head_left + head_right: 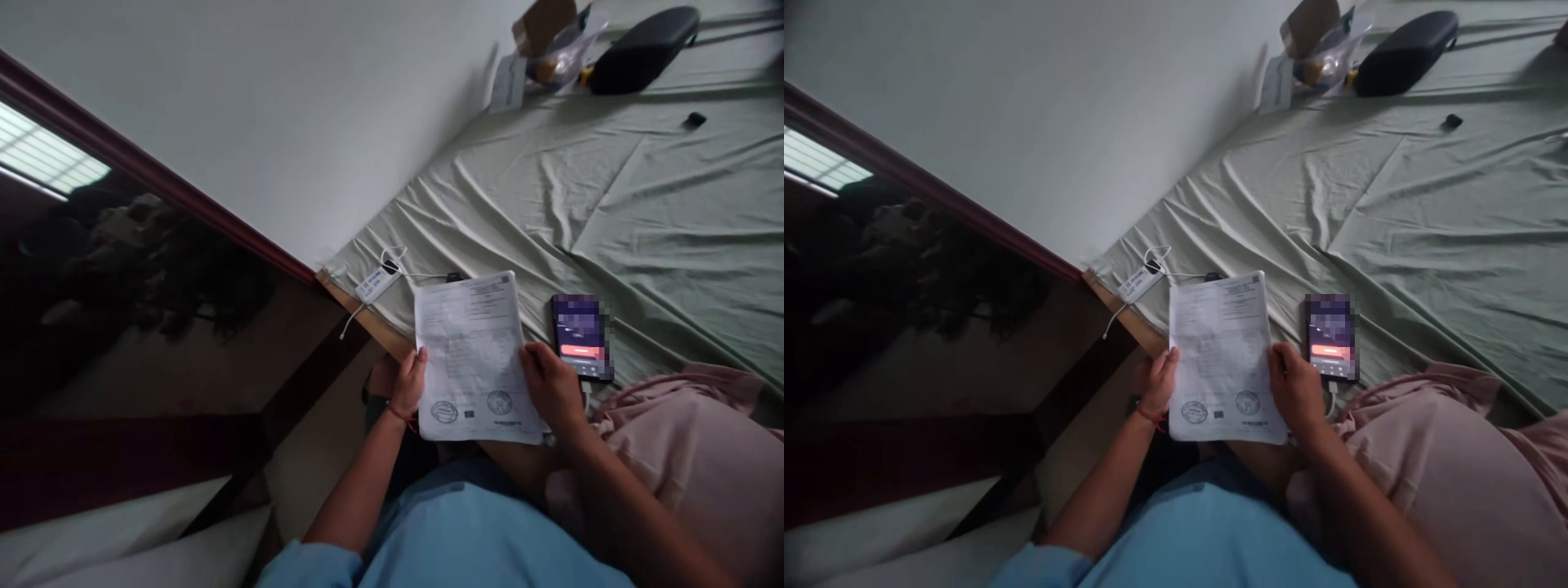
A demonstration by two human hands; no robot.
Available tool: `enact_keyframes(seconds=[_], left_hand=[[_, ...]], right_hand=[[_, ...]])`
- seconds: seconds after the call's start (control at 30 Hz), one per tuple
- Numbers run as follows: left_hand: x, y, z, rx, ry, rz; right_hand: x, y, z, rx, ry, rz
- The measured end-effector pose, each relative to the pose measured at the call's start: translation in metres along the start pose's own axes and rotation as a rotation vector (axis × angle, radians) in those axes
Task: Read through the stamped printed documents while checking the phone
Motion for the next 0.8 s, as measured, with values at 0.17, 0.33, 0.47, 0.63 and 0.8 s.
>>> enact_keyframes(seconds=[0.17, 0.33, 0.47, 0.63, 0.8], left_hand=[[-0.015, 0.001, -0.010, 0.019, -0.061, -0.112], [-0.012, 0.002, -0.009, 0.045, -0.103, -0.154], [-0.005, -0.002, -0.006, 0.014, -0.110, -0.174], [0.006, 0.000, -0.011, 0.085, -0.149, -0.203], [0.011, -0.001, -0.015, 0.169, -0.226, -0.306]], right_hand=[[0.003, -0.003, 0.002, 0.009, 0.010, 0.034], [0.009, -0.005, 0.003, -0.005, 0.012, 0.113], [0.015, -0.006, 0.001, -0.023, -0.016, 0.102], [0.020, -0.007, -0.002, -0.044, -0.069, 0.044], [0.015, -0.002, -0.004, -0.013, -0.066, -0.005]])
Point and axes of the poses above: each hand's wrist, its own z-axis away from the middle knuckle, its own y-axis out of the back of the hand, x = y × z, the point moved 9 cm from there along -z, towards the middle knuckle, and after that the axes turned 15 degrees about x, right-handed, at the moved point
